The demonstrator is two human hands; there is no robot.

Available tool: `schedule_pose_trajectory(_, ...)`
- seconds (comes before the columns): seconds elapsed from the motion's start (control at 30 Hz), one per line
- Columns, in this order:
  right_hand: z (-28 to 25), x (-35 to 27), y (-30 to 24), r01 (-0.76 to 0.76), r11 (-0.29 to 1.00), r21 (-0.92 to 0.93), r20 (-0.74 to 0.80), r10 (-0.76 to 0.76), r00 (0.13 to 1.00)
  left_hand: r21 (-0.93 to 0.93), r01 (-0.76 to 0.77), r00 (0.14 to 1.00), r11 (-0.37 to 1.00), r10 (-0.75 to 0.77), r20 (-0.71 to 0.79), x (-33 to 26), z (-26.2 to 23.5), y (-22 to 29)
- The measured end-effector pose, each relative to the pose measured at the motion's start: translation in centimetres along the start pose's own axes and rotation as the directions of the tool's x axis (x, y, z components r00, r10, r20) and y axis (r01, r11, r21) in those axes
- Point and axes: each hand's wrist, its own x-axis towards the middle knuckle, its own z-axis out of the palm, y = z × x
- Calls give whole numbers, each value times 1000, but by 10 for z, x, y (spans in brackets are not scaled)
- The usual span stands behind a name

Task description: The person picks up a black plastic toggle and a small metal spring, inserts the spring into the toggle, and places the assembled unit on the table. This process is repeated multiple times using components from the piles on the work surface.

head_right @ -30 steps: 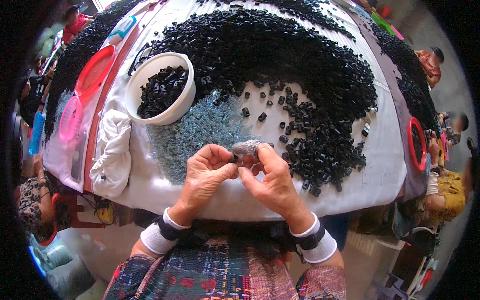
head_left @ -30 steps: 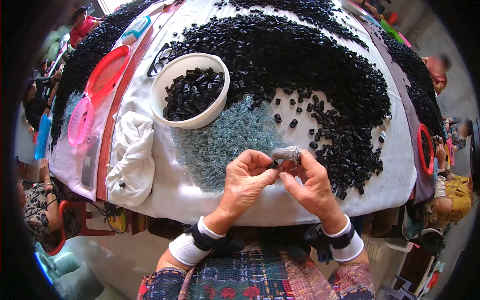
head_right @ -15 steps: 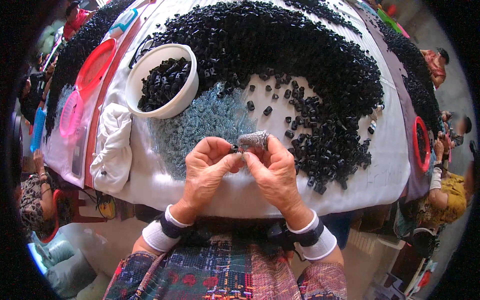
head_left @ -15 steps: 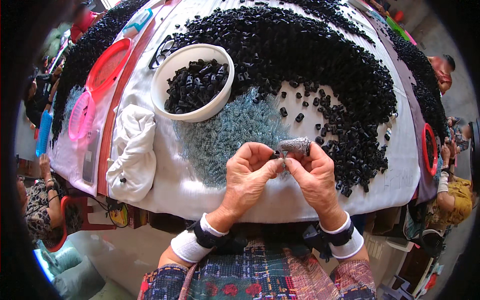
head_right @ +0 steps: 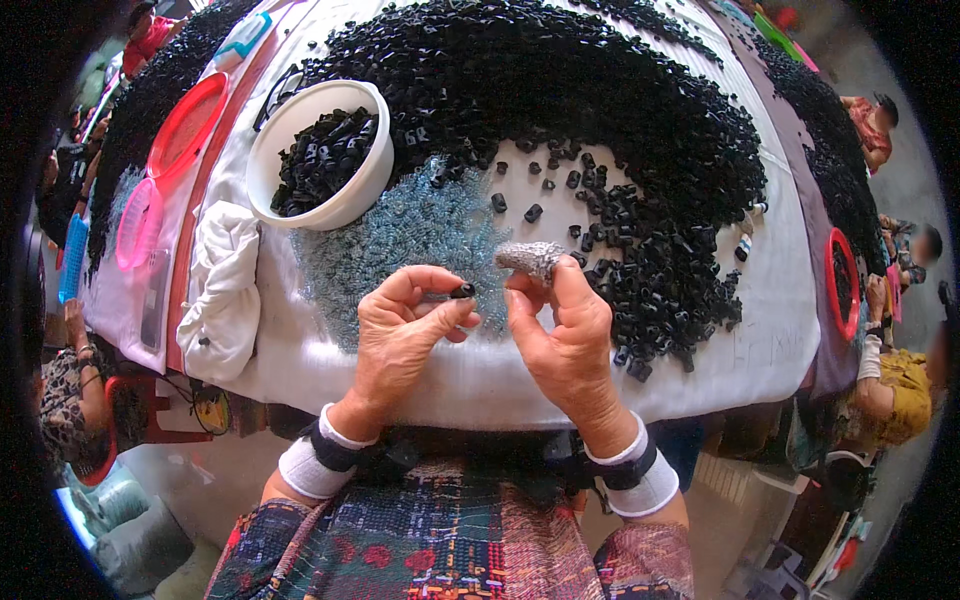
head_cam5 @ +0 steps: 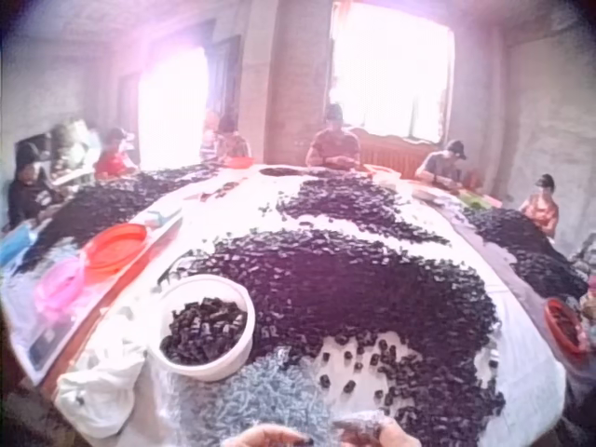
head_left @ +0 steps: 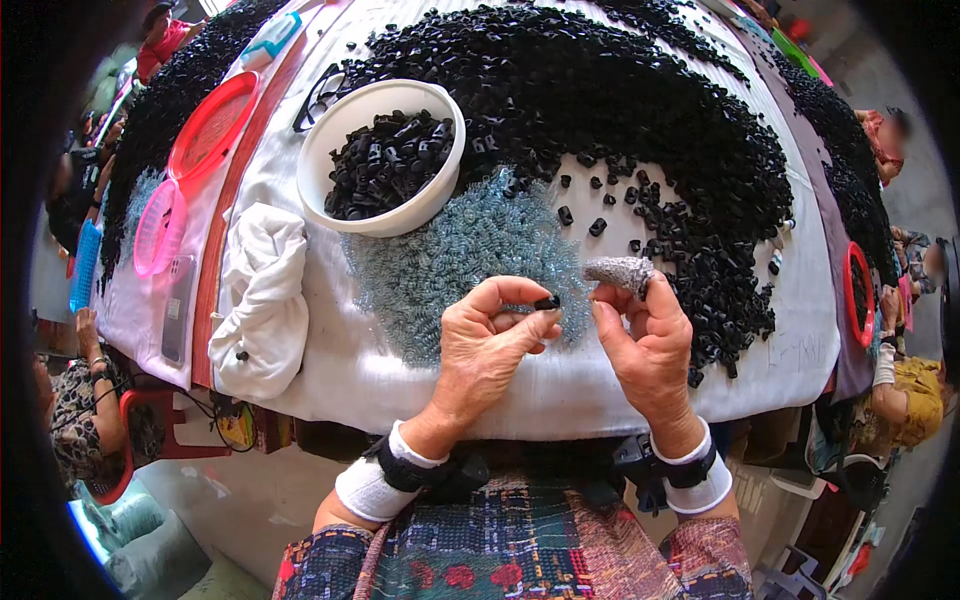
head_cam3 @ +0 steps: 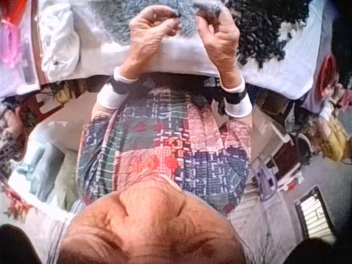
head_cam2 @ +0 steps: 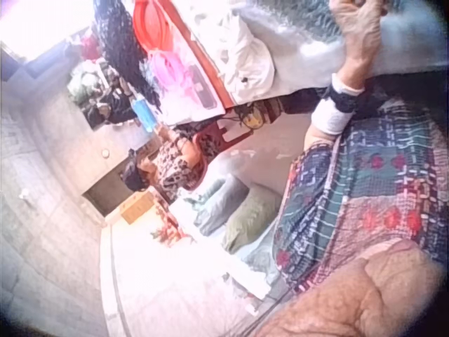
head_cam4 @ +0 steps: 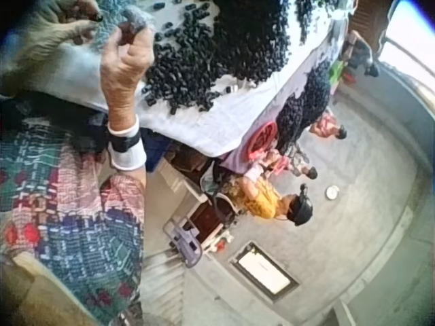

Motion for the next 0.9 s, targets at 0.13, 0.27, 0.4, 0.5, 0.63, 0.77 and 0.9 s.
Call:
schedule_pose_trajectory(0.13, -2, 6, -9, 141, 982, -121, 93, -131, 987, 70, -57, 997, 996, 53, 63, -2, -1, -3)
schedule_pose_trajectory(0.27, -3, 8, -16, 223, 948, -228, 193, -180, 965, 135, -94, 995, 986, 87, 57, -5, 1, -3)
schedule_pose_trajectory(0.4, -1, 6, -13, 261, 927, -269, 197, -212, 957, 153, -125, 991, 980, 117, 58, -7, 2, -4)
schedule_pose_trajectory(0.5, 2, 6, -13, 274, 924, -266, 189, -228, 955, 153, -61, 996, 986, 50, 77, -6, -2, -2)
schedule_pose_trajectory(0.63, 5, 0, -13, 239, 942, -237, 181, -199, 963, 42, 76, 991, 996, -80, 109, -5, -10, -2)
schedule_pose_trajectory(0.77, 7, 0, -12, 233, 943, -238, 155, -200, 967, -13, 94, 987, 996, -91, 130, -5, -10, -4)
schedule_pose_trajectory(0.9, 8, -1, -10, 320, 893, -317, 204, -265, 942, 4, 104, 986, 995, -104, 129, -5, -11, -4)
